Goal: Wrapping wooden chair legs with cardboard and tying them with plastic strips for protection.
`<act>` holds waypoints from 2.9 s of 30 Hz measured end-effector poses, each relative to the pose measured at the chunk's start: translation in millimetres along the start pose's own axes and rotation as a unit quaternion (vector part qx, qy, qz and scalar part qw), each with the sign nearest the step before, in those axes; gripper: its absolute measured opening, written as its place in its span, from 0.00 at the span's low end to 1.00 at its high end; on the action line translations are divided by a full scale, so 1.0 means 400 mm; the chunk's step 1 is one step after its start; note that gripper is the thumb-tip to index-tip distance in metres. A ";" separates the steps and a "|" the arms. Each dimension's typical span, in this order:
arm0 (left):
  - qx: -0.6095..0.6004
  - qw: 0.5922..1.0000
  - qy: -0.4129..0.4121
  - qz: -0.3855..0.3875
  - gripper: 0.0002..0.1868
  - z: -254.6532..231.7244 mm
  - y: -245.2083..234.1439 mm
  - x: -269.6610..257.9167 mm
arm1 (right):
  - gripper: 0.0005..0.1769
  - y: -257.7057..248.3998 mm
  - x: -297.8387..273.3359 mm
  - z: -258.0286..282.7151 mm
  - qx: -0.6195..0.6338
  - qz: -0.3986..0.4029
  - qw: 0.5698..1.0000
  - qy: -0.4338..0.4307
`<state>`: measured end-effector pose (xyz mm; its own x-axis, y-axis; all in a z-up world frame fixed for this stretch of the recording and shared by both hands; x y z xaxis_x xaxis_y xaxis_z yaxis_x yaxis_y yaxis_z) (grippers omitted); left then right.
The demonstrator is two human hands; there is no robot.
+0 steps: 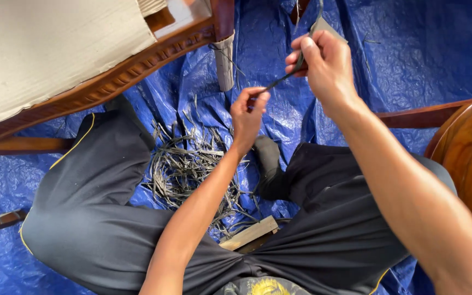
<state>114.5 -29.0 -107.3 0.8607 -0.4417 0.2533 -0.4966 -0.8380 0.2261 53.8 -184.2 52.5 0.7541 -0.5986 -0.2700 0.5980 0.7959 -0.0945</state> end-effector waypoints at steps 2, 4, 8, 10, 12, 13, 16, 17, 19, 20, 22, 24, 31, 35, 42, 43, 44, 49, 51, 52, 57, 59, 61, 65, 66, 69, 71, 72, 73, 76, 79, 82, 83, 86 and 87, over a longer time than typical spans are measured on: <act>0.014 0.998 -0.019 -0.050 0.10 0.203 -0.129 -0.015 | 0.11 -0.003 0.090 -0.072 -0.019 -0.019 0.999 0.047; 0.029 0.994 -0.035 -0.100 0.13 0.295 -0.234 -0.007 | 0.10 0.005 0.177 -0.135 -0.037 -0.036 0.995 0.090; 0.137 0.967 -0.123 -0.179 0.11 0.314 -0.360 0.043 | 0.08 0.050 0.319 -0.268 -0.128 -0.074 0.979 0.143; 0.164 0.966 -0.105 -0.173 0.10 0.286 -0.368 0.111 | 0.08 0.087 0.378 -0.327 -0.154 -0.068 0.973 0.156; 0.276 0.958 0.026 -0.068 0.15 0.181 -0.325 0.220 | 0.08 0.141 0.429 -0.355 -0.167 -0.028 0.980 0.103; 0.278 0.958 0.024 -0.068 0.15 0.201 -0.335 0.252 | 0.08 0.161 0.437 -0.353 -0.166 -0.026 0.980 0.104; 0.414 0.880 0.232 0.038 0.17 0.189 -0.299 0.342 | 0.10 0.232 0.450 -0.320 -0.187 0.037 0.981 0.045; 0.443 0.873 0.164 0.122 0.14 0.237 -0.290 0.366 | 0.07 0.255 0.448 -0.304 -0.226 0.054 0.973 0.014; 0.464 0.856 0.097 0.207 0.13 0.307 -0.298 0.391 | 0.06 0.277 0.433 -0.276 -0.264 0.068 0.962 -0.018; 0.464 0.845 0.113 0.240 0.12 0.328 -0.305 0.394 | 0.07 0.281 0.416 -0.255 -0.290 0.056 0.954 -0.044; 0.462 0.833 0.129 0.276 0.12 0.304 -0.304 0.387 | 0.09 0.281 0.388 -0.240 -0.315 0.042 0.946 -0.068; 0.371 0.894 0.175 0.180 0.12 0.179 -0.307 0.387 | 0.09 0.276 0.363 -0.232 -0.308 0.044 0.945 -0.103; 0.370 0.885 0.258 0.121 0.09 0.024 -0.280 0.305 | 0.09 0.225 0.229 -0.297 -0.203 -0.058 0.974 -0.086; 0.387 0.908 0.120 0.109 0.11 -0.029 -0.279 0.261 | 0.06 0.241 0.148 -0.280 -0.201 -0.102 0.966 -0.123; 0.398 0.895 0.167 0.117 0.11 -0.123 -0.256 0.203 | 0.17 0.311 0.088 -0.271 -0.186 -0.061 0.953 -0.232; 0.399 0.894 0.169 0.114 0.11 -0.133 -0.251 0.198 | 0.17 0.312 0.083 -0.267 -0.186 -0.059 0.952 -0.236; 0.404 0.895 0.147 0.116 0.10 -0.133 -0.250 0.190 | 0.21 0.314 0.074 -0.266 -0.196 -0.063 0.949 -0.241; 0.424 0.890 0.109 0.127 0.10 -0.132 -0.231 0.162 | 0.16 0.306 0.072 -0.265 -0.231 -0.086 0.945 -0.216; 0.428 0.890 0.088 0.129 0.10 -0.120 -0.233 0.154 | 0.14 0.305 0.066 -0.258 -0.281 -0.123 0.924 -0.230; 0.429 0.890 0.088 0.130 0.10 -0.121 -0.232 0.152 | 0.14 0.305 0.062 -0.246 -0.280 -0.123 0.924 -0.230; 0.439 0.888 0.038 0.134 0.10 -0.098 -0.238 0.141 | 0.13 0.314 0.055 -0.210 -0.248 -0.112 0.904 -0.330; 0.438 0.884 0.091 0.135 0.09 -0.094 -0.228 0.133 | 0.14 0.319 0.065 -0.209 -0.245 -0.107 0.905 -0.330; 0.438 0.877 0.145 0.135 0.08 -0.107 -0.212 0.128 | 0.14 0.328 0.079 -0.206 -0.240 -0.101 0.906 -0.333; 0.460 0.864 0.134 0.154 0.03 -0.102 -0.191 0.105 | 0.10 0.328 0.110 -0.225 -0.218 -0.097 0.937 -0.256; 0.460 0.863 0.133 0.158 0.02 -0.099 -0.190 0.100 | 0.07 0.326 0.117 -0.231 -0.185 -0.088 0.952 -0.230; 0.458 0.863 0.134 0.164 0.02 -0.071 -0.196 0.086 | 0.06 0.324 0.118 -0.229 -0.196 -0.098 0.949 -0.225; 0.459 0.864 0.123 0.164 0.03 -0.069 -0.189 0.078 | 0.06 0.325 0.119 -0.229 -0.202 -0.098 0.947 -0.229; 0.461 0.865 0.111 0.164 0.06 -0.068 -0.188 0.072 | 0.07 0.327 0.117 -0.229 -0.206 -0.097 0.946 -0.232; 0.461 0.865 0.111 0.164 0.06 -0.071 -0.187 0.067 | 0.07 0.328 0.116 -0.230 -0.206 -0.096 0.946 -0.232; 0.433 0.874 0.146 0.164 0.05 -0.085 -0.175 0.055 | 0.07 0.325 0.111 -0.227 -0.208 -0.095 0.941 -0.250; 0.425 0.863 0.228 0.151 0.04 -0.122 -0.172 0.042 | 0.09 0.331 0.102 -0.221 -0.231 -0.090 0.933 -0.261; 0.434 0.859 0.218 0.164 0.03 -0.139 -0.166 0.042 | 0.11 0.329 0.087 -0.216 -0.235 -0.073 0.928 -0.278; 0.421 0.861 0.237 0.157 0.03 -0.152 -0.164 0.043 | 0.14 0.333 0.082 -0.214 -0.256 -0.061 0.921 -0.289; 0.396 0.868 0.261 0.148 0.03 -0.184 -0.157 0.049 | 0.21 0.338 0.059 -0.207 -0.293 -0.043 0.898 -0.326; 0.384 0.873 0.264 0.146 0.03 -0.193 -0.155 0.051 | 0.24 0.342 0.046 -0.204 -0.309 -0.037 0.883 -0.351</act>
<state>154.3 38.5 -43.5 0.4382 -0.6326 0.6386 -0.2904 -0.7720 -0.5655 127.3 -78.7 -43.5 0.8313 -0.3869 0.3991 0.5541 0.5195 -0.6505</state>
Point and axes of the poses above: each hand's wrist, its own x-axis towards the middle knuckle, its own y-axis out of the palm, z = x × y, the point moved 7 cm from there along x, towards the middle knuckle, and after that the axes turned 14 degrees about y, right-handed, at the moved point
